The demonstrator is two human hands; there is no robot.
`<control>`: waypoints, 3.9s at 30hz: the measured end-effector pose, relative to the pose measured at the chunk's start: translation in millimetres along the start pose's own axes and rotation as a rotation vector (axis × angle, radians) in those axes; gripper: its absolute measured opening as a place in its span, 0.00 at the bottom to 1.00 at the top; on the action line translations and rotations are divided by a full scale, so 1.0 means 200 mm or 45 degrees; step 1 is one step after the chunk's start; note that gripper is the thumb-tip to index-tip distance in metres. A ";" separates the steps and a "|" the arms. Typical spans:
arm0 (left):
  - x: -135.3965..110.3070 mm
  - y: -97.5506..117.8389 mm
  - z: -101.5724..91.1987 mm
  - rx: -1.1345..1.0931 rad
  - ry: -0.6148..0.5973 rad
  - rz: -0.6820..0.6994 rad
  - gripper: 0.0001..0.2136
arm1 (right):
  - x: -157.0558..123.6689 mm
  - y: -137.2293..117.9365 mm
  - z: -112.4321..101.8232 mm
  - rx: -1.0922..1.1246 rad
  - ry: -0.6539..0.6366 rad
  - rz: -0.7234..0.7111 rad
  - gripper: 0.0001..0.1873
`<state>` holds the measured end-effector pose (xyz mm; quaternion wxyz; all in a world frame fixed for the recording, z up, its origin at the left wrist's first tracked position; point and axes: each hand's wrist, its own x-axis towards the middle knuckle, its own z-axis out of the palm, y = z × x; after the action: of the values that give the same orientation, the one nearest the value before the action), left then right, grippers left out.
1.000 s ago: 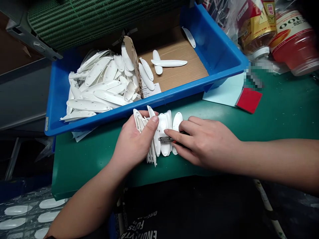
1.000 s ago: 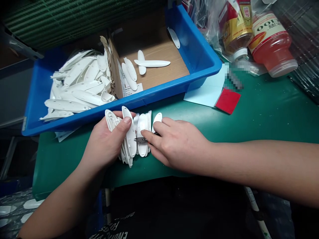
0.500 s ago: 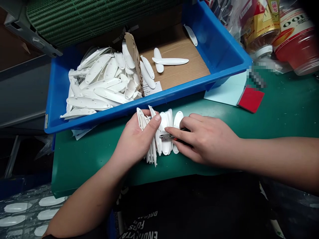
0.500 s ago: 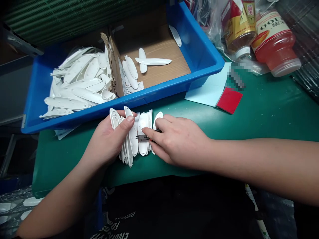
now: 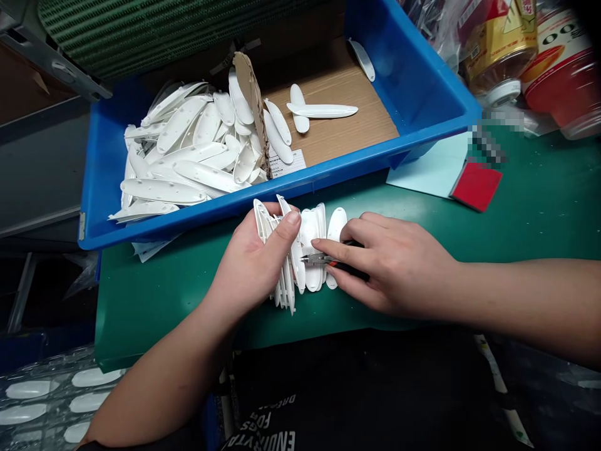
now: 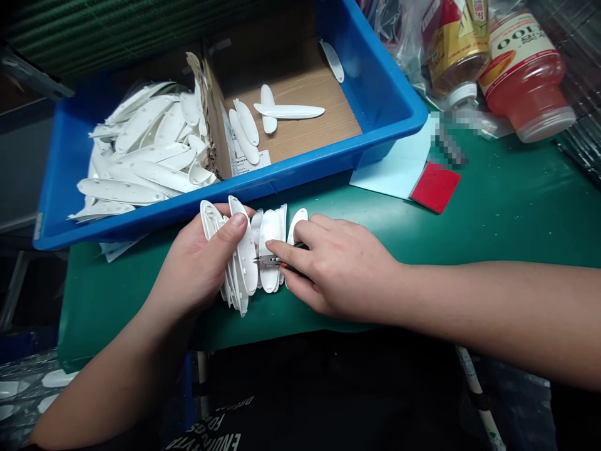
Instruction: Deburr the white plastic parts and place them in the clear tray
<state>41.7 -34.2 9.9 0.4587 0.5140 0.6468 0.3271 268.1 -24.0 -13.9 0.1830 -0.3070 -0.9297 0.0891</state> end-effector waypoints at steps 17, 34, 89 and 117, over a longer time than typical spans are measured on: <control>-0.01 0.00 0.00 -0.060 -0.004 -0.008 0.22 | 0.00 -0.01 0.01 -0.047 -0.018 -0.022 0.21; -0.01 0.00 0.01 -0.089 -0.057 -0.001 0.22 | -0.01 -0.01 -0.01 -0.102 -0.043 -0.084 0.19; -0.02 0.05 0.03 -0.125 0.235 0.093 0.15 | 0.03 -0.04 0.01 -0.038 0.097 -0.152 0.17; 0.00 0.04 0.02 -0.073 0.193 0.083 0.15 | 0.03 -0.07 0.00 -0.161 0.010 -0.110 0.17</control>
<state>48.9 -32.9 15.9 0.4120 0.4952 0.6529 0.3984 257.4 -31.4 -8.0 0.1705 -0.2780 -0.9451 0.0209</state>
